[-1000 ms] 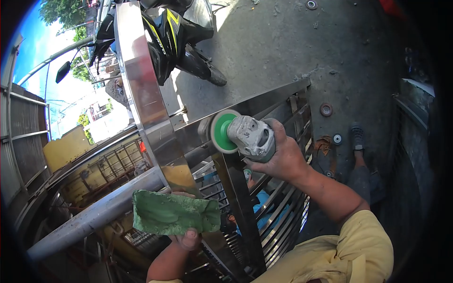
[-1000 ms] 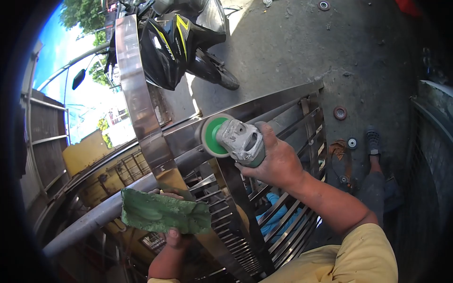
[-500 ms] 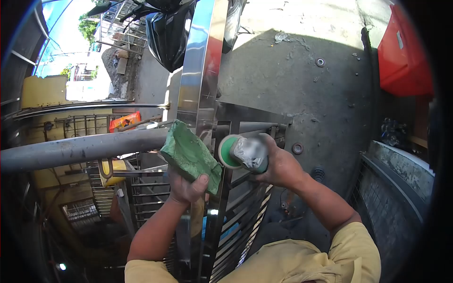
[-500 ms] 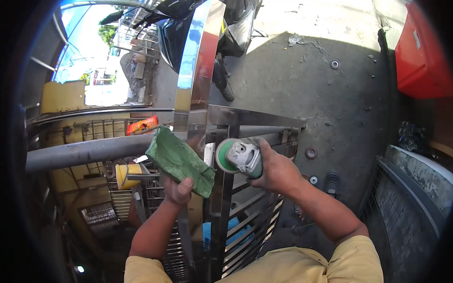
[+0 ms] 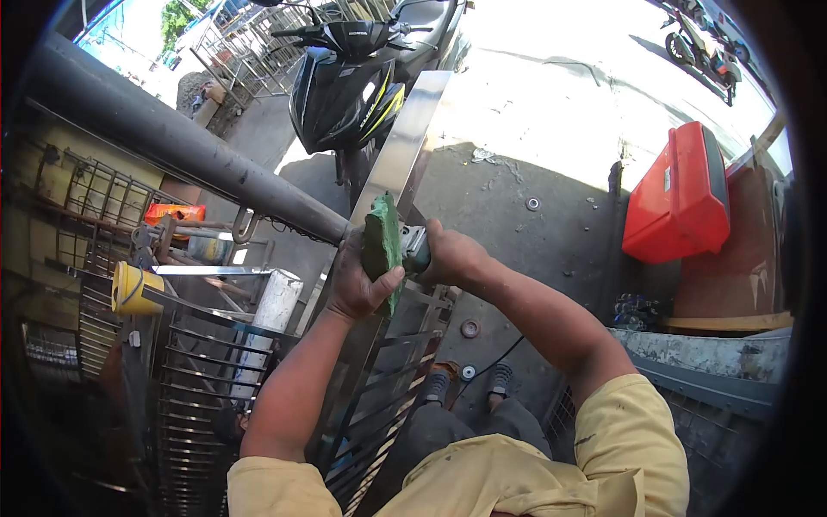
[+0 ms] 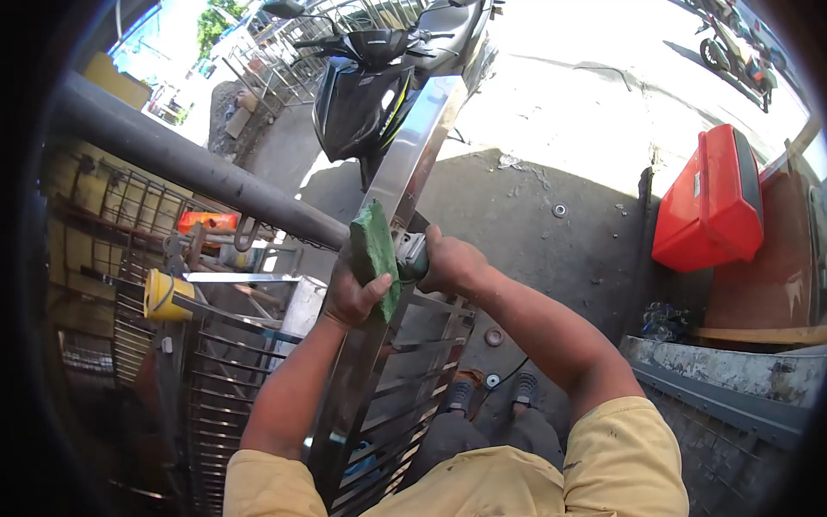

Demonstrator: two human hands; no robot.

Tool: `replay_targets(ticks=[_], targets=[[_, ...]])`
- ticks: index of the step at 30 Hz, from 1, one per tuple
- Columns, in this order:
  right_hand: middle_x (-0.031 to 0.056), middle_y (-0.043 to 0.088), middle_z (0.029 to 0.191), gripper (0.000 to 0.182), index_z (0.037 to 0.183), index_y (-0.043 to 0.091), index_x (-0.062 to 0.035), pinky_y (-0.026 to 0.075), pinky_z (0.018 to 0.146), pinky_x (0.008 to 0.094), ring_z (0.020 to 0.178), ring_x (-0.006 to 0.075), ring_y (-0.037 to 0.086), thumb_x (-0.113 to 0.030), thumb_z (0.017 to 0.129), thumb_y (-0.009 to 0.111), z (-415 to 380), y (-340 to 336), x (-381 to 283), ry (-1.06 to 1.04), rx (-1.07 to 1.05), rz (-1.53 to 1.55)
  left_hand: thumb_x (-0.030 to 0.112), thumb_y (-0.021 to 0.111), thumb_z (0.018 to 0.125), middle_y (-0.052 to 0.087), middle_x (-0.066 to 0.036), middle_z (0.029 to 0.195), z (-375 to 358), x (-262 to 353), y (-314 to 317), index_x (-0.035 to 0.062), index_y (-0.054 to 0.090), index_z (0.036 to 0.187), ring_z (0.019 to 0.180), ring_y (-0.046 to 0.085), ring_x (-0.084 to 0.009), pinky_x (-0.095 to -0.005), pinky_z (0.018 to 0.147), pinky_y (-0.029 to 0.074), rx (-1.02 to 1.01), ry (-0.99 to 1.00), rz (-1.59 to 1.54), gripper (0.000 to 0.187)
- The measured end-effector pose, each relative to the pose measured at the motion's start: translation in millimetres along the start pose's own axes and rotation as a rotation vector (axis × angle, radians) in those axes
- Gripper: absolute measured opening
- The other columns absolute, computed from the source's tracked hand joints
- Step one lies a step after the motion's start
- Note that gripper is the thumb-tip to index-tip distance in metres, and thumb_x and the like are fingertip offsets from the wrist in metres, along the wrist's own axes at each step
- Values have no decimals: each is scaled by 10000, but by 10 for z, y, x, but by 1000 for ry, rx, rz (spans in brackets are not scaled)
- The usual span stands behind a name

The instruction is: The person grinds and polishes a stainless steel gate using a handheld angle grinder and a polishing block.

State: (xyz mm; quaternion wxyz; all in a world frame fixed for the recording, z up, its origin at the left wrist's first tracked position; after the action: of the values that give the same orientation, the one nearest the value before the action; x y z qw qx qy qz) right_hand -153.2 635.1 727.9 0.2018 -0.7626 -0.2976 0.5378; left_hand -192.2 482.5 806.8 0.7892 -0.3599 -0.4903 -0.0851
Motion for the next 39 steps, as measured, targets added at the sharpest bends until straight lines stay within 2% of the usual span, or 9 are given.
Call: replay_targets(ticks=[8, 15, 18, 22, 24, 31, 34, 35, 39], targets=[[302, 680, 1117, 935, 1282, 438, 78, 534, 931, 441, 1080, 423, 675, -404, 629, 902, -39, 21, 363, 50, 60, 149, 414, 763, 755, 647, -185, 1094, 22, 33, -46, 25, 561, 1259, 1006, 643, -364, -456, 907, 500, 82, 100, 39, 669], [289, 665, 1179, 1070, 1351, 440, 92, 526, 958, 406, 1109, 386, 672, -470, 588, 936, -183, 348, 533, 194, 237, 368, 412, 775, 770, 648, -161, 1012, 30, -93, -61, 16, 575, 1209, 968, 651, -333, -444, 879, 509, 145, 160, 39, 625], [290, 664, 1187, 1090, 1348, 444, 121, 528, 957, 401, 1112, 380, 673, -480, 584, 936, -540, 446, 613, 292, 196, 471, 401, 779, 784, 652, -141, 1006, 51, -86, -8, 16, 573, 1206, 953, 655, -295, -421, 867, 514, 126, 148, -23, 607], [290, 639, 1247, 1117, 1355, 434, 152, 525, 972, 374, 1140, 346, 664, -490, 594, 939, -1113, 1043, 1277, 478, 222, 345, 385, 772, 799, 664, -112, 1021, 38, -41, -23, 23, 573, 1207, 950, 660, -257, -399, 872, 519, 118, 114, -38, 580], [277, 632, 1270, 1112, 1364, 426, 163, 512, 990, 362, 1172, 322, 649, -472, 611, 942, -1667, 1194, 1288, 534, 163, 579, 372, 769, 802, 670, -110, 1026, 0, -89, -39, 26, 578, 1206, 960, 664, -253, -392, 877, 521, 117, 65, -45, 565], [243, 622, 1257, 1060, 1403, 421, 96, 481, 1018, 372, 1181, 311, 617, -421, 641, 946, -2364, 824, 1031, 346, 389, 781, 302, 768, 803, 669, -88, 1062, 16, -178, 109, 23, 561, 1262, 980, 659, -219, -368, 906, 528, -16, 56, -184, 576], [146, 623, 1140, 887, 1325, 465, 46, 543, 885, 365, 1025, 208, 631, -324, 677, 945, -2171, 749, 1033, 197, 581, 879, 309, 733, 863, 655, -80, 1044, -191, -55, 185, 25, 558, 1276, 984, 635, -195, -361, 868, 522, 11, 14, -289, 532], [180, 620, 1199, 1020, 1383, 413, 55, 557, 880, 369, 1065, 226, 635, -361, 640, 974, -2234, 584, 786, 124, 538, 995, 330, 701, 903, 648, -81, 1035, -282, -73, 202, 21, 559, 1272, 975, 622, -188, -360, 847, 516, -10, -40, -297, 502], [167, 630, 1185, 969, 1360, 426, 49, 561, 879, 351, 1053, 217, 640, -319, 651, 974, -2292, 284, 285, -42, 601, 976, 425, 536, 1040, 651, -119, 1054, -571, 80, 242, -10, 555, 1315, 946, 610, -191, -367, 816, 503, -51, -68, -216, 515]])
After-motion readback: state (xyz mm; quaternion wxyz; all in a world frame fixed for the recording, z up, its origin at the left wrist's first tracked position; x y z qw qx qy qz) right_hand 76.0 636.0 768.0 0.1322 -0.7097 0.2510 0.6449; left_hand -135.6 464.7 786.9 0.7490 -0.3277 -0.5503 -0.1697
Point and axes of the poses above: each hand's wrist, its own z-axis towards the middle knuckle, its own y-axis out of the palm, x = y × z, the point moved 8 cm from there along z, towards the middle knuckle
